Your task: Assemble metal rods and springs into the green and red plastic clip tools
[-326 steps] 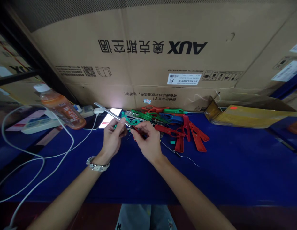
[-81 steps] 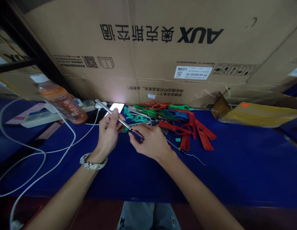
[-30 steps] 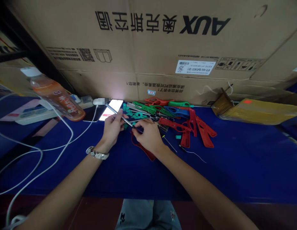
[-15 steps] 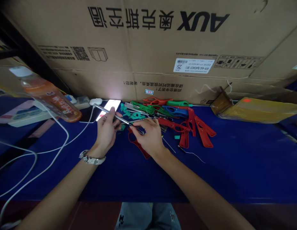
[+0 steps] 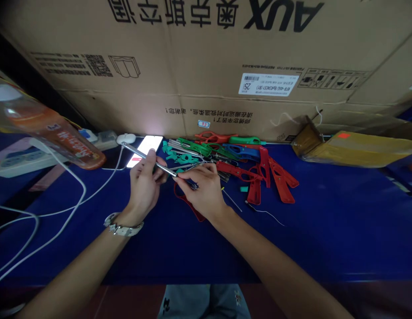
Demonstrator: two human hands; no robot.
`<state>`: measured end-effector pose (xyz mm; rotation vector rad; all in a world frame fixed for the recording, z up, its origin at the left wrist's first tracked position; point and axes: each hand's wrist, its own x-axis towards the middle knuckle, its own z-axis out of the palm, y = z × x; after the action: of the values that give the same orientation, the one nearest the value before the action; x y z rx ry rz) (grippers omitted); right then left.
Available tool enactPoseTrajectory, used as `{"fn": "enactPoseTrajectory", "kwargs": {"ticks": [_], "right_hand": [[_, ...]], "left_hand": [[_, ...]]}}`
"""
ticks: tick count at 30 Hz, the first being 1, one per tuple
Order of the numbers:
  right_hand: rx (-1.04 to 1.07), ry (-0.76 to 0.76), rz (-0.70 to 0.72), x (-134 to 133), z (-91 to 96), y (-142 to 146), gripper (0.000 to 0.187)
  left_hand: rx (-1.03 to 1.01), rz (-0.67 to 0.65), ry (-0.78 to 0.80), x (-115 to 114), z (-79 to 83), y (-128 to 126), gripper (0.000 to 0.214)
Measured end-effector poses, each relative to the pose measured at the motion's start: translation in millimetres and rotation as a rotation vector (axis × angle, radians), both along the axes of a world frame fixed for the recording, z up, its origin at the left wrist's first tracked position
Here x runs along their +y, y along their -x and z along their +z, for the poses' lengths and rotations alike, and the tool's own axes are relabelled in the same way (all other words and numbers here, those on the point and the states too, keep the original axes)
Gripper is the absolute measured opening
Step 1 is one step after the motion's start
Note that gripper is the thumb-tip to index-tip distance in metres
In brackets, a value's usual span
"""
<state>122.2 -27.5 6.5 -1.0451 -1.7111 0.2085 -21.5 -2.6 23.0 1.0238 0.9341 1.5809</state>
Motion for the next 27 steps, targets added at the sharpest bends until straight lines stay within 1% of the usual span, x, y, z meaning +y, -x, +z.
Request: {"fn": "enactPoseTrajectory", "kwargs": {"ticks": [3,8,11,15,20,24,27], "right_hand": [[0.106,0.049,0.084,2,-0.2,-2,0.005],[0.298,0.250,0.297,1,3.1,-4,0.009],[0.354,0.322,0.367,-1,5.6,-3,0.010],[0.358,0.341,0.415,-5,9.2,-1,0.008],[0.368,0.441,0.480,-1,9.2,-6,0.014],[0.394,0.450,0.462,5,6.8,-10,0.020],[0.383,0.450,0.452,6,8.2,-10,0.019]], "left_hand": [[-0.041,-0.051,0.023,-1,2.0,-1,0.048],[-0.129,-0.168,-0.006,-5,9.3,0,0.048],[-0.147,-0.215,-0.033,-7,13.1,0,0.049],[-0.168,-0.249,-0.073,-9,13.8,0,0.050],[-0.218,-0.306,-0.074,-12,11.8,-4,0.049],[-0.210,-0.317,-0.076,-12,11.0,-7,0.049],[-0.181,-0.288,-0.051,-9,10.2,-6,0.050]]}}
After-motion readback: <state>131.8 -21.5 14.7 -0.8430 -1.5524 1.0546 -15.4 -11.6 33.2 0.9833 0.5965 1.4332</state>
